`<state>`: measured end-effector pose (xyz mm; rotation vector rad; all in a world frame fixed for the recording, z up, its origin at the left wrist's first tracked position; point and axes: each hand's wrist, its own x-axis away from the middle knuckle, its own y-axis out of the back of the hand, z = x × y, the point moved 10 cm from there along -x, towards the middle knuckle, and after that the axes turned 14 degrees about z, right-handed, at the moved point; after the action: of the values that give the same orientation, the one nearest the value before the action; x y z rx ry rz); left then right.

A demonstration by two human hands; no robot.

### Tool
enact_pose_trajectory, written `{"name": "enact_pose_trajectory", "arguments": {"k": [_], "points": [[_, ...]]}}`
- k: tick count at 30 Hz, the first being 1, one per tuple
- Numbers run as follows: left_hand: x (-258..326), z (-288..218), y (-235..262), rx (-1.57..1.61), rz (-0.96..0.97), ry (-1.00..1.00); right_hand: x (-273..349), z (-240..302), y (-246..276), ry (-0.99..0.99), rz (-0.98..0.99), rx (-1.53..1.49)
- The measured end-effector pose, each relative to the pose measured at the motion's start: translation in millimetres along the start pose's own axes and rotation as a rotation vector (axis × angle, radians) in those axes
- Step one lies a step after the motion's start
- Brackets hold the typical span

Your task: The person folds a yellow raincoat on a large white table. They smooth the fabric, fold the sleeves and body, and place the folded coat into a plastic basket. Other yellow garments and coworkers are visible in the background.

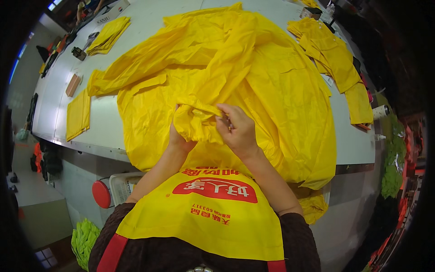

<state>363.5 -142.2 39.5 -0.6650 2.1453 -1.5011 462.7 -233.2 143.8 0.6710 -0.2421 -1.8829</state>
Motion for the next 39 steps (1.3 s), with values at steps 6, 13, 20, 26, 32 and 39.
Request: {"name": "enact_pose_trajectory", "arguments": {"k": [6,13,20,26,32,39], "points": [[-0.6,-82.6,-39.1,-1.119,0.035,-0.419,-9.0,-35.0,-1.3,-0.141,0.157,-0.369],[-19.5,-10.8,-65.1,-1.229,0.284,0.499,0.5,-57.6,-17.2,-0.411,0.289,-0.855],[-11.2,-0.3,-44.7,-0.624,0.13,0.427,3.5,-51.8,-3.5,-0.334,0.356,-0.322],[-6.5,1.9,-42.7,-0.691,0.056,0.406,12.4,-71.3,3.7,-0.351,0.28,-0.647],[-1.1,7.6,-36.5,-0.737,0.088,0.42,7.0,-46.4,23.9,-0.231,0.211,-0.321],[-1.2,12.8,-45.4,-0.821,0.153,0.437,-0.6,14.8,19.6,0.135,0.116,0.028]]}}
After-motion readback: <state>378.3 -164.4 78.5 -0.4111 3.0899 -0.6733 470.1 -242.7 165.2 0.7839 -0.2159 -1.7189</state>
